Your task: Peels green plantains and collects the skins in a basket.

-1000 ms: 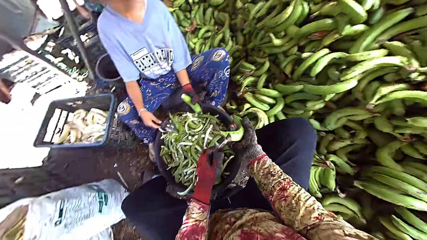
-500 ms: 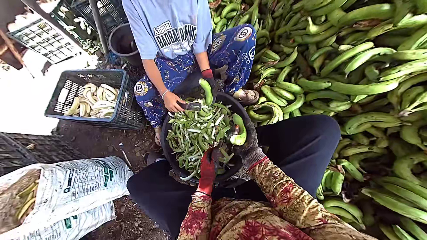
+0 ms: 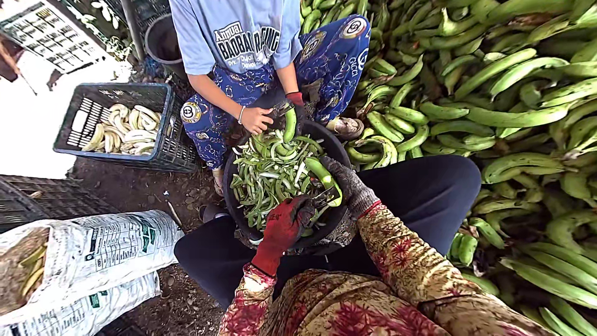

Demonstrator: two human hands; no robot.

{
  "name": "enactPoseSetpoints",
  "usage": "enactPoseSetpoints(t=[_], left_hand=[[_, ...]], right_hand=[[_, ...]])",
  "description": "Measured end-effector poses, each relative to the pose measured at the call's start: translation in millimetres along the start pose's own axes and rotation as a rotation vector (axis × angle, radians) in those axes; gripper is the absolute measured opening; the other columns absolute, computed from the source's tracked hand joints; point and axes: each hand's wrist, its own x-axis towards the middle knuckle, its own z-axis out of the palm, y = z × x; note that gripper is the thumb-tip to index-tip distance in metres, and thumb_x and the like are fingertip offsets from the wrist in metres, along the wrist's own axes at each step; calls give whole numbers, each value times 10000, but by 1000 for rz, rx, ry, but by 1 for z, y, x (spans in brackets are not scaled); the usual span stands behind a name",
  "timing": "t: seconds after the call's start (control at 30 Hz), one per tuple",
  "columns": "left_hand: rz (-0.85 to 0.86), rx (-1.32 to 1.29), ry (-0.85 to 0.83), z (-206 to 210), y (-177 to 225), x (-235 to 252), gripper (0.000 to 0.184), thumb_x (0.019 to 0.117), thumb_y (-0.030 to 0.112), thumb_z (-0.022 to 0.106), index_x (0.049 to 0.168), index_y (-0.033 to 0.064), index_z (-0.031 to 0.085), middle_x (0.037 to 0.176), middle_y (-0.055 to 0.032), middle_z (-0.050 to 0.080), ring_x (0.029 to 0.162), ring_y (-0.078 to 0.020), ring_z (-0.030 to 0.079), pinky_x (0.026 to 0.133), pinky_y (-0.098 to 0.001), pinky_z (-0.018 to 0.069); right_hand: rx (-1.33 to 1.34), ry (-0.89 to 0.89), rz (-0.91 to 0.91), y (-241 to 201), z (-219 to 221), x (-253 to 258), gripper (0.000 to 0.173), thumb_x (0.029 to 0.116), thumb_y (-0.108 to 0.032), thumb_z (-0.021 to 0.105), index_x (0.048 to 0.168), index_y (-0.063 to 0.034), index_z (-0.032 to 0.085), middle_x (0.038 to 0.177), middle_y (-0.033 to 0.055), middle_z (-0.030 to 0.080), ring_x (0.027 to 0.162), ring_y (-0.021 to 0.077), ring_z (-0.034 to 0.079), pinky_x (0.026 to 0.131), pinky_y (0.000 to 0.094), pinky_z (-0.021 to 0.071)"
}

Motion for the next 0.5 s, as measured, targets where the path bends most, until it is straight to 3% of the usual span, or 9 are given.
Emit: enactPoseSetpoints(t=[0.13,0.23,0.3,0.4,0.5], left_hand=[[-30,-19,-12,2,1,4,516,1063,523,363,1367,219,651,1203,-69,714,1130,-224,668,985,-484,522],[-73,-16,43,11,-4,11,508,1050,518,398,1378,220,647,1186,-90,714,1104,-246,674,963,-497,530],[-114,30,91,18,-8,18,487,1037,484,431,1393,222,636,1180,-131,707,1074,-298,679,924,-536,532],[-198,144,184,28,-12,28,457,1002,426,507,1399,237,629,1195,-183,682,1055,-374,669,885,-591,519],[-273,283,292,33,-13,40,475,953,389,616,1399,227,634,1251,-240,647,1112,-464,626,902,-658,478]], right_hand=[[-169,75,86,-24,21,-29,510,1093,-514,325,1319,-148,599,1047,51,673,887,140,640,800,348,550],[-33,0,9,-2,13,-10,709,1028,-691,257,1393,-170,571,1046,95,728,855,204,708,737,386,604],[26,7,-22,8,15,-7,782,1009,-729,223,1411,-146,555,1042,107,725,855,205,704,748,387,601],[34,149,-48,22,20,-3,677,1069,-611,220,1434,-131,530,1177,98,690,998,177,675,860,389,575],[-121,299,3,31,27,-3,545,1126,-404,270,1416,-9,508,1212,209,638,1061,261,649,920,448,549]])
